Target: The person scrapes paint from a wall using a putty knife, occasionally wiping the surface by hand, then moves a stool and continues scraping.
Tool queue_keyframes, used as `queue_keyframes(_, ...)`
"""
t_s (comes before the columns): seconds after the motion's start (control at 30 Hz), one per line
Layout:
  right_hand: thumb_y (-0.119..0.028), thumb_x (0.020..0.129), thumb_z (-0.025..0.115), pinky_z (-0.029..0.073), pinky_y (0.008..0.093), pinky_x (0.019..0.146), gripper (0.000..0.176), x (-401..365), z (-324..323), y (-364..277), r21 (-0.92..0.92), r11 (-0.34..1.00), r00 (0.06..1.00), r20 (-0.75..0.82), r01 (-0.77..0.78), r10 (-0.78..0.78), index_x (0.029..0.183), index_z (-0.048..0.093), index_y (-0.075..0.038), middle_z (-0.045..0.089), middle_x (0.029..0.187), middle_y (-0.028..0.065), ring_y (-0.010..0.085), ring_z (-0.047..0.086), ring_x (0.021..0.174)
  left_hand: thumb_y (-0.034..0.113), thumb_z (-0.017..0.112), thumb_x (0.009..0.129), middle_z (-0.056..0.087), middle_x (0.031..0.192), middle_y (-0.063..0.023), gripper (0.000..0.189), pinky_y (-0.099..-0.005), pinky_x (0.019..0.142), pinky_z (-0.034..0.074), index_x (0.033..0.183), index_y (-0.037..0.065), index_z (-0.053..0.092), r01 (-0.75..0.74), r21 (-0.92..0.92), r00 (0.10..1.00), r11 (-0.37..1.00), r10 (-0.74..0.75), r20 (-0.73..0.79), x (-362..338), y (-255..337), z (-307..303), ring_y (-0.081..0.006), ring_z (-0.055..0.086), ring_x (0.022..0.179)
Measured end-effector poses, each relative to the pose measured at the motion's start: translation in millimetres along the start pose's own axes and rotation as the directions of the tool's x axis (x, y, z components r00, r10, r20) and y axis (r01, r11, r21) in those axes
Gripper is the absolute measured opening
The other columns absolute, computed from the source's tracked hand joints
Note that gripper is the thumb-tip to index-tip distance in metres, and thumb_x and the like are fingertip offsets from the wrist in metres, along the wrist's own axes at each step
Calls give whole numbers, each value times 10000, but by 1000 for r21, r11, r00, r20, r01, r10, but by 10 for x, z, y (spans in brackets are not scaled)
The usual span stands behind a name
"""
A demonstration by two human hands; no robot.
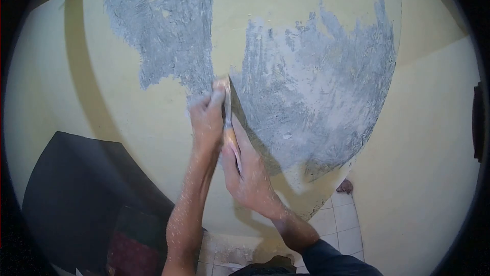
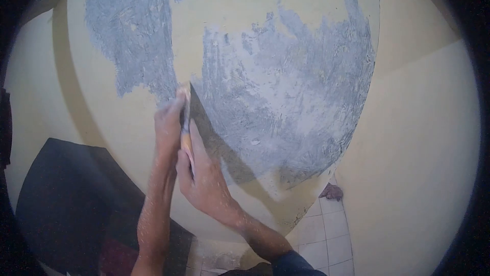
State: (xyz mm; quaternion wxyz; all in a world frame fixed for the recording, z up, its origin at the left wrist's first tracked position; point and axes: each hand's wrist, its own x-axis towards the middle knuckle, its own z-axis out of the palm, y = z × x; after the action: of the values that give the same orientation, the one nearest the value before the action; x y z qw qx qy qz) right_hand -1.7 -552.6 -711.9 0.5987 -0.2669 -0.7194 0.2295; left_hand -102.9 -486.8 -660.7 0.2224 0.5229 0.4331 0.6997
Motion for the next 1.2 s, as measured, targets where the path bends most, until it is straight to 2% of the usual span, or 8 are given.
queue_keyframes(0.07, -84, 964, 479, 482, 525, 862, 648, -114, 9, 159, -138, 974, 982, -42, 179, -186, 1505, 184, 117, 553, 1149, 435, 535, 596, 1067, 340, 627, 975, 496, 648, 42, 467, -288, 536, 334, 661, -5, 599, 25, -39, 1000, 999, -26, -10, -5, -161, -9, -70, 423, 623)
queue_keyframes(0.17, -71, 963, 468, 468, 516, 907, 674, 33, 1, 25, -39, 999, 998, 53, -31, 33, 1520, 134, 110, 525, 1215, 437, 529, 576, 1122, 333, 625, 980, 523, 668, 39, 435, -266, 562, 367, 717, -11, 654, 107, -152, 994, 983, -105, 19, -2, -47, 11, -61, 451, 640)
queue_keyframes(0.27, -66, 968, 457, 482, 486, 880, 679, 34, 44, 65, -83, 985, 988, -12, 154, -156, 1527, 112, 103, 561, 1165, 400, 502, 608, 1058, 336, 619, 984, 525, 670, 43, 421, -262, 558, 367, 732, 0, 650, 146, -175, 989, 974, -140, 46, -38, 35, 1, -61, 450, 634)
queue_keyframes(0.4, -82, 995, 427, 304, 403, 1142, 630, 7, -8, -74, 158, 983, 992, 89, -98, 85, 1524, 153, 123, 353, 1481, 379, 407, 354, 1430, 334, 612, 985, 529, 666, 42, 428, -260, 545, 363, 725, -4, 653, 34, -52, 999, 998, -36, -32, -94, 13, 71, -60, 445, 622)
queue_keyframes(0.57, -70, 993, 413, 297, 398, 1146, 628, -105, 7, -16, 97, 992, 995, 71, -74, 68, 1527, 142, 119, 316, 1516, 361, 402, 343, 1439, 323, 603, 982, 487, 639, 64, 452, -270, 526, 318, 664, 1, 593, 62, -23, 998, 998, -63, -19, -112, -138, 28, -51, 416, 616)
queue_keyframes(0.73, -73, 979, 437, 491, 458, 847, 676, 59, -25, 6, 8, 997, 996, 32, 82, -83, 1537, 93, 93, 583, 1106, 380, 459, 634, 1016, 328, 621, 969, 511, 661, 56, 435, -273, 530, 322, 697, -10, 636, 52, -52, 997, 997, -49, 66, 20, -14, -24, -59, 430, 626)
queue_keyframes(0.9, -68, 979, 432, 467, 462, 949, 657, 90, -25, 62, 10, 992, 992, 26, 127, -127, 1530, 117, 98, 511, 1293, 405, 466, 568, 1209, 316, 607, 976, 533, 663, 38, 423, -277, 533, 345, 714, -12, 653, -21, 4, 1000, 1000, 21, -4, 44, 35, 13, -65, 438, 611)
queue_keyframes(1.2, -52, 973, 433, 492, 413, 842, 678, -3, 11, 121, 65, 995, 997, 15, 73, -74, 1529, 80, 111, 587, 1035, 334, 453, 635, 915, 330, 634, 970, 596, 727, 6, 429, -276, 610, 425, 783, -50, 704, 124, -66, 990, 990, -119, 76, -12, -160, -1, -78, 500, 669)
